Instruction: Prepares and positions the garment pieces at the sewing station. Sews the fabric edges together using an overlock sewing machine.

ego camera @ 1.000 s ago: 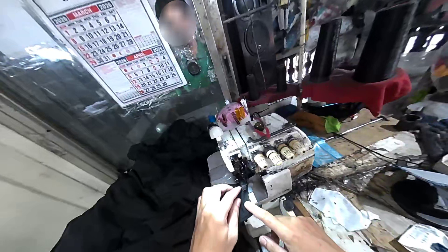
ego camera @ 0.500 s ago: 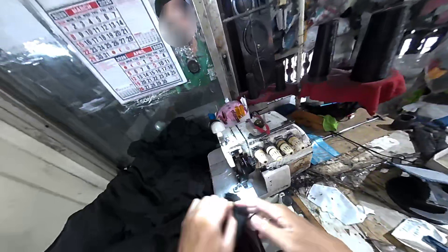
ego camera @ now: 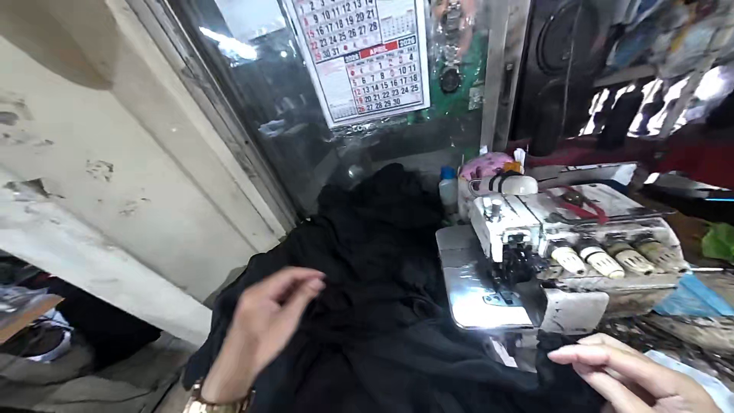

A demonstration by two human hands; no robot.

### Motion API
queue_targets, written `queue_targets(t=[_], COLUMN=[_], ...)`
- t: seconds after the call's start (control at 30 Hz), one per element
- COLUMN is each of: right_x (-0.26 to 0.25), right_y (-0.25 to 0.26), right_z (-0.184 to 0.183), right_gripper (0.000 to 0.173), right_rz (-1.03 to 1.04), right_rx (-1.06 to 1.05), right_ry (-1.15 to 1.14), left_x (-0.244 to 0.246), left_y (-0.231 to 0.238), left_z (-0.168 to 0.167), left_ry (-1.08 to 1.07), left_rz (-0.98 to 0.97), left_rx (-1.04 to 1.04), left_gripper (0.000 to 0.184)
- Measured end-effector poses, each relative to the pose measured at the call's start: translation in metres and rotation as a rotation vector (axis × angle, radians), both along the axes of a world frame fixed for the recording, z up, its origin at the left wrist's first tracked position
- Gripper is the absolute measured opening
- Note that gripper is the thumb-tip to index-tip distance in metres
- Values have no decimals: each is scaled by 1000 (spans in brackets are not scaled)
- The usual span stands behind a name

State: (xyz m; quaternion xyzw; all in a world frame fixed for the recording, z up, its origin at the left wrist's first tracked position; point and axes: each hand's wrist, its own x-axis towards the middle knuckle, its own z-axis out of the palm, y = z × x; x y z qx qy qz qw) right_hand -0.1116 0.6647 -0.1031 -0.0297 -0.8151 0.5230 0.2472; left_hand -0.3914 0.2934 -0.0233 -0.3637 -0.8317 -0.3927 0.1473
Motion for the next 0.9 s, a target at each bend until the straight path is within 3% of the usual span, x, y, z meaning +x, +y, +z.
queue_targets(t=[0.1,0.3,0.43,0.53,0.6,0.7,0.8,0.9], right_x=[-4,2,4,-2,-9,-33,-78,-142], right_y=[-5,0,-9,-21,-29,-51,-81,-92], right_z=[22,47,60,75,84,100,131,177], right_gripper=[30,28,28,28,30,32,38,49], right_rz=[9,32,30,63,98,130,121,71], right_rx=[76,176,189,208,237,268,306,260], right_ry=[-47,-60,-87,-87,-67,-19,34,111], left_x=[-12,-42,-53,-62,-69,-74,-77,-85], left_y=[-33,-69,-52,-34,-29,-36,-41,-20], left_z=[2,-51,-59,-46,-35,-9,26,80], left_ry=[26,-31,52,-40,-55,-81,-410,-532], left_rz=[181,199,27,-155,-204,-321,-414,-90], left_rx=[111,-154,-140,-356,-424,-259,153,487], left_gripper=[21,17,21,26,19,15,22,21])
